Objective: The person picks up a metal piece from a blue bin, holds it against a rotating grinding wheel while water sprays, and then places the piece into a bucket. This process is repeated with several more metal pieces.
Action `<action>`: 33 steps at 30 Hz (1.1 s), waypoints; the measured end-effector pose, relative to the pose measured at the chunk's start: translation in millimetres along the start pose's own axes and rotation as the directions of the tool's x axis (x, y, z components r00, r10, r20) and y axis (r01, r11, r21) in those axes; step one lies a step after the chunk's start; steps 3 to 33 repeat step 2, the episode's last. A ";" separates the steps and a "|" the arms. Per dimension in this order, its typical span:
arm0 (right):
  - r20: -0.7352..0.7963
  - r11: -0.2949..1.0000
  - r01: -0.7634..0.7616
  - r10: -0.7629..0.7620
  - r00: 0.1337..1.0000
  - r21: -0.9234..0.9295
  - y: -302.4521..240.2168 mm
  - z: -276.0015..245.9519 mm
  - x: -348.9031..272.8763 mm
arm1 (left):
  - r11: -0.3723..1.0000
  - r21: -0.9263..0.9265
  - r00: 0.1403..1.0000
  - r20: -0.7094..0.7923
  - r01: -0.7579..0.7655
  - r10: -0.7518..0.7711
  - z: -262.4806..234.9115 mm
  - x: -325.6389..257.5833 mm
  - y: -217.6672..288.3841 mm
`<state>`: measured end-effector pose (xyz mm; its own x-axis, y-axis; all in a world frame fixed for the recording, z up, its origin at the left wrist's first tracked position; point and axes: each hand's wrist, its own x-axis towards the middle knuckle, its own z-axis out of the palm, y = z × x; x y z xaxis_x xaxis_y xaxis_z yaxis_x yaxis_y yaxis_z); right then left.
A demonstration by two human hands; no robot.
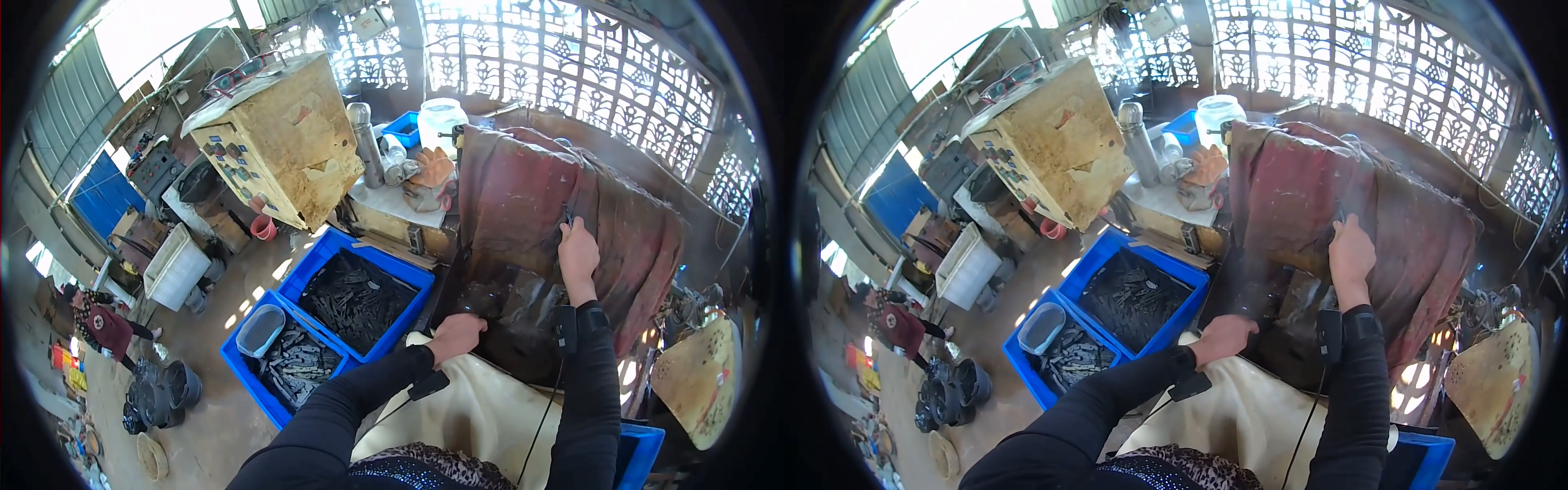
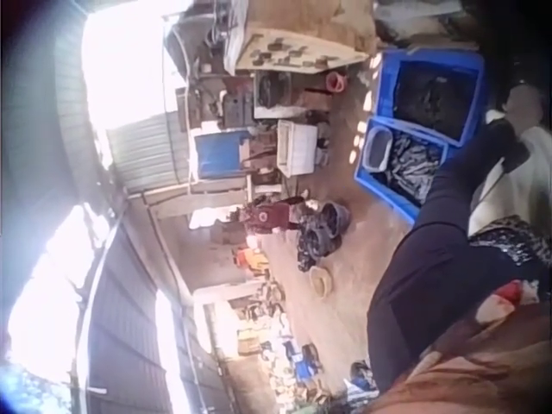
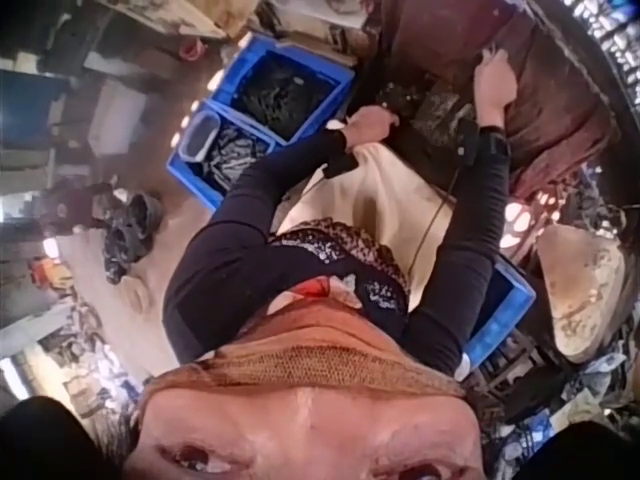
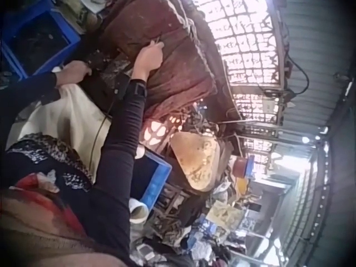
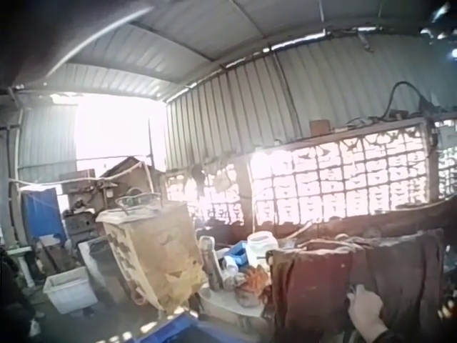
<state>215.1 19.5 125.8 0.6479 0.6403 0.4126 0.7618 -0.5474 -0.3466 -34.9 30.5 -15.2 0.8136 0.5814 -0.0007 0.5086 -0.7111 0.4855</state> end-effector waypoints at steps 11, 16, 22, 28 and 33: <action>0.006 1.000 -0.007 0.007 1.000 -0.002 -0.2 -2.5 -0.9 | 1.000 0.002 1.000 0.004 0.003 -0.003 -0.4 -0.1 1.0; 0.006 1.000 -0.007 0.007 1.000 -0.002 -0.2 -2.5 -0.9 | 1.000 0.002 1.000 0.004 0.003 -0.003 -0.4 -0.1 1.0; 0.006 1.000 -0.007 0.007 1.000 -0.002 -0.2 -2.5 -0.9 | 1.000 0.002 1.000 0.004 0.003 -0.003 -0.4 -0.1 1.0; 0.006 1.000 -0.007 0.007 1.000 -0.002 -0.2 -2.5 -0.9 | 1.000 0.002 1.000 0.004 0.003 -0.003 -0.4 -0.1 1.0; 0.006 1.000 -0.007 0.007 1.000 -0.002 -0.2 -2.5 -0.9 | 1.000 0.002 1.000 0.004 0.003 -0.003 -0.4 -0.1 1.0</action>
